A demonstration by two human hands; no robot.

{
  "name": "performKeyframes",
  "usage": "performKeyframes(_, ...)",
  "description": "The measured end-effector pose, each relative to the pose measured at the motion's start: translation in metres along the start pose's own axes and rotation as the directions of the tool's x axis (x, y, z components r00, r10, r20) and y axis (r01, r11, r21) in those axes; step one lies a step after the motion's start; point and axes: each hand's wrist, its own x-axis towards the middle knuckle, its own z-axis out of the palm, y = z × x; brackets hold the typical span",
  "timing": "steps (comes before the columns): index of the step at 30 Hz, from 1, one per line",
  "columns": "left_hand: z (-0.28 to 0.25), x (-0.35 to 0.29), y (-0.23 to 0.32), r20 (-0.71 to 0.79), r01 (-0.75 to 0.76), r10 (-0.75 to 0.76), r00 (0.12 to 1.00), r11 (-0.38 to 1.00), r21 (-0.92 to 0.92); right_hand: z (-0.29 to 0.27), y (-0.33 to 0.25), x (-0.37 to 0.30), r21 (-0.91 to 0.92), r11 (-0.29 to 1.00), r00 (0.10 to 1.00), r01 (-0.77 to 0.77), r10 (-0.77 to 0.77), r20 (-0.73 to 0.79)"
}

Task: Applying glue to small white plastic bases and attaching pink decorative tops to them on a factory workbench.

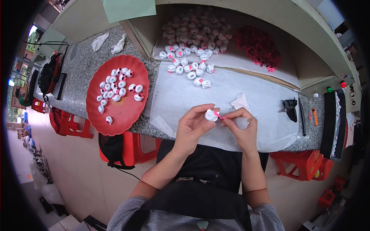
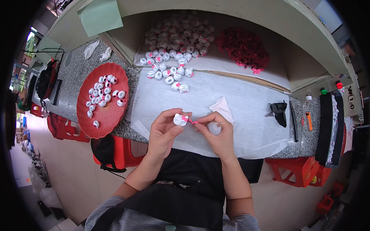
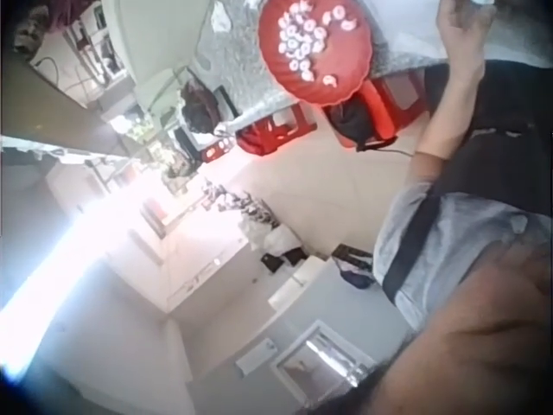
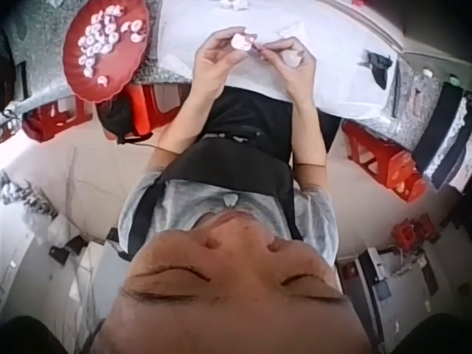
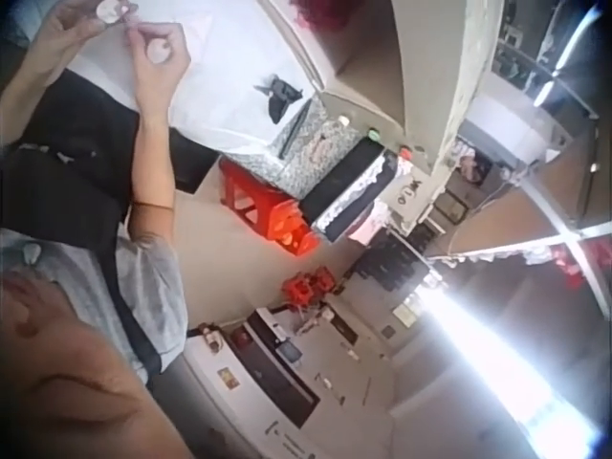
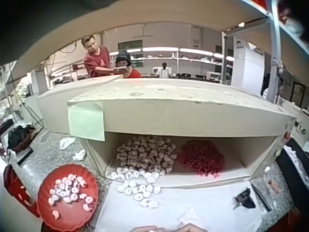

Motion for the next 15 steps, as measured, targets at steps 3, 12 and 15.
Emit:
performKeyframes(3,-0.002,0.0,0.0,-0.041,-0.044,0.053,0.998,0.981,0.191,-0.003,-0.004,-0.006,0.211,0.974,0.993,-0.078,0.095,-0.072)
performKeyframes(12,-0.001,-0.002,-0.002,0.04,-0.191,0.2,0.979,0.835,0.516,0.01,-0.005,-0.006,0.345,0.93,0.992,-0.124,0.125,0.02)
performKeyframes(15,0.0,-0.002,0.0,0.071,-0.208,0.205,0.976,0.796,0.568,0.009,-0.005,-0.006,0.333,0.933,0.991,-0.134,0.133,0.028)
